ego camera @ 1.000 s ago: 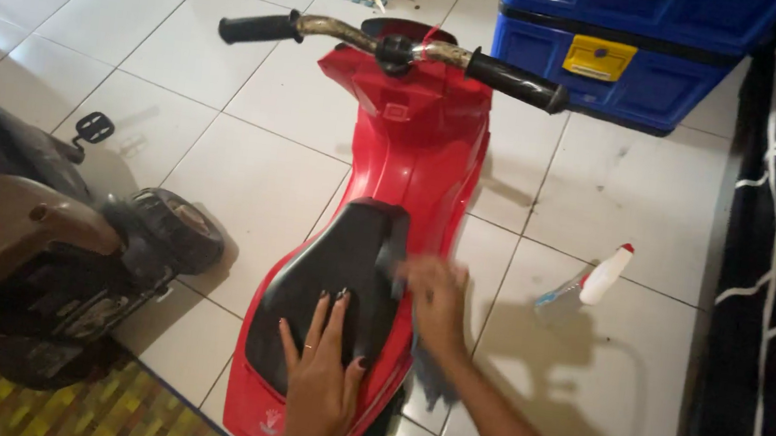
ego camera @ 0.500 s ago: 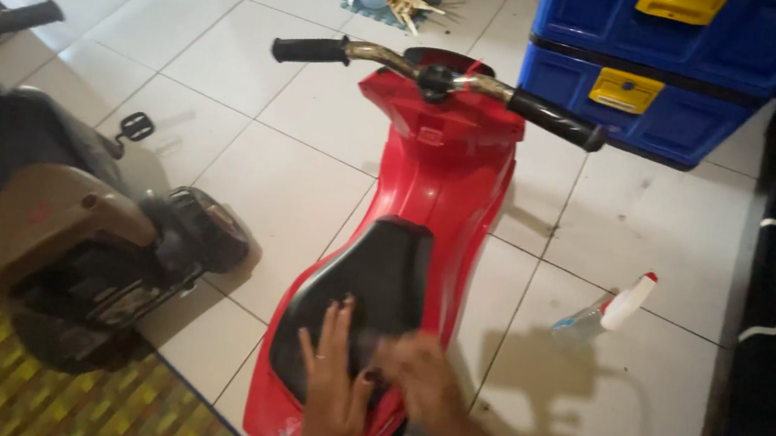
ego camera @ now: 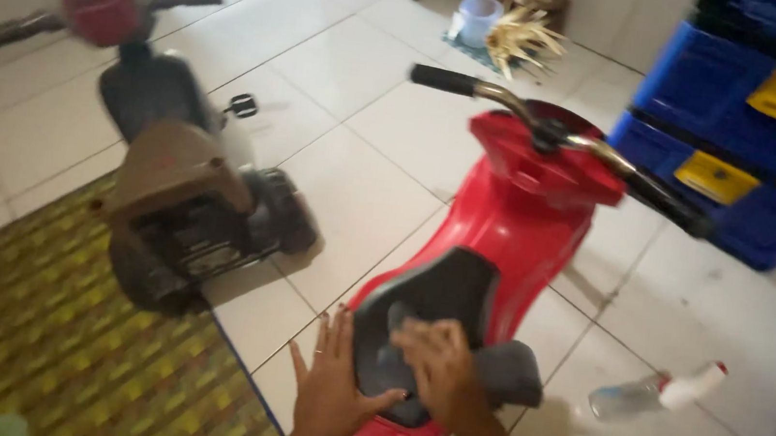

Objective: The person wipes down a black toy motorcycle with a cloth, then sprays a red toy motorcycle with a bottle and wipes its seat, handlebars, and body.

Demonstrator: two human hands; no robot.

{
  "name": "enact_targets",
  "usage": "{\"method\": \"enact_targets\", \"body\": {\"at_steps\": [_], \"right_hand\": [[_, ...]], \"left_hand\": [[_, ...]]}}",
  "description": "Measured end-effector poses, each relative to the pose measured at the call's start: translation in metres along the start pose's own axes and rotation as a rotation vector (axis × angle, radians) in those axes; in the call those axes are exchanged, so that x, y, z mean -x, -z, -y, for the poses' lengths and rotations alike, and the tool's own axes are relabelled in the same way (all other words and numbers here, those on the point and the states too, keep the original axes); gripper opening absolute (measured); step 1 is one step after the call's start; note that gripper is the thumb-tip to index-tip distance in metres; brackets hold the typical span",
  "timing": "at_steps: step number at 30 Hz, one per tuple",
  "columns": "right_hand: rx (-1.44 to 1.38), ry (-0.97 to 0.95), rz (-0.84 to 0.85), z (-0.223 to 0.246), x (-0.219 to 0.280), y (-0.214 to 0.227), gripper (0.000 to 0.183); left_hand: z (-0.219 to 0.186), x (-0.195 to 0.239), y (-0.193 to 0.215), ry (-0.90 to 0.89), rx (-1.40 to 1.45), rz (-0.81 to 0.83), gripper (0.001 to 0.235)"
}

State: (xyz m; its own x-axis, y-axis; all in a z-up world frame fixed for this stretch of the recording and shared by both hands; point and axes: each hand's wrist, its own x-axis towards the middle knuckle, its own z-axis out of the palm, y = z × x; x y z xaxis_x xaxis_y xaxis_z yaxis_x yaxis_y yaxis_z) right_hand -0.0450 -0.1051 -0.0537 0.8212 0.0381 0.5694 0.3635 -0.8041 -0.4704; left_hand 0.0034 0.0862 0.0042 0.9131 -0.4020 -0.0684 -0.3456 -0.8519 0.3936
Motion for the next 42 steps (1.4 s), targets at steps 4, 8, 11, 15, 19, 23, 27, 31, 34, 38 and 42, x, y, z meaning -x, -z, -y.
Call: {"method": "enact_targets", "body": {"at_steps": [4,8,11,15,19,23,27,31,34,38,42], "right_hand": [[0.045,0.075,0.195,-0.008,-0.007,0.000,0.029],[0.432,-0.122,0.094,-0.078,-0.087,0.020,0.032],[0.543,-0.327,0.051,-0.071,-0.105,0.002,0.023],[0.284,0.002,0.076,-0.001,-0.088,-0.043,0.026],[0.121,0.117,0.232,0.041,-0.074,-0.044,0.030],[0.454,-0.087,0.315,-0.042,-0.120,-0.019,0.029],[0.542,-0.267,0.286,-0.081,-0.135,-0.005,0.020],[0.344,-0.149,0.127,-0.001,-0.083,-0.029,0.039],[0.165,-0.025,0.355,0.059,-0.036,-0.020,0.032],[0.158,-0.001,0.351,0.042,-0.029,0.010,0.030],[0.281,-0.279,0.020,-0.050,-0.082,0.043,0.021]], "left_hand": [[0.006,0.008,-0.011,-0.024,0.036,-0.043,0.137],[0.033,0.003,-0.022,-0.236,0.247,-0.123,0.132],[0.057,-0.002,-0.019,-0.362,0.452,-0.007,0.140],[0.060,-0.005,-0.024,-0.260,0.327,-0.062,0.145],[0.059,-0.004,-0.022,-0.161,0.168,-0.008,0.147],[0.054,-0.001,-0.019,-0.180,0.128,0.010,0.145],[0.051,-0.002,-0.016,-0.193,0.137,-0.015,0.147],[0.058,-0.006,-0.018,-0.181,0.161,-0.042,0.151],[0.060,-0.005,-0.021,-0.190,0.171,-0.057,0.152],[0.056,0.000,-0.015,-0.170,0.093,0.042,0.157],[0.049,-0.002,-0.015,-0.155,0.064,0.025,0.153]]}}
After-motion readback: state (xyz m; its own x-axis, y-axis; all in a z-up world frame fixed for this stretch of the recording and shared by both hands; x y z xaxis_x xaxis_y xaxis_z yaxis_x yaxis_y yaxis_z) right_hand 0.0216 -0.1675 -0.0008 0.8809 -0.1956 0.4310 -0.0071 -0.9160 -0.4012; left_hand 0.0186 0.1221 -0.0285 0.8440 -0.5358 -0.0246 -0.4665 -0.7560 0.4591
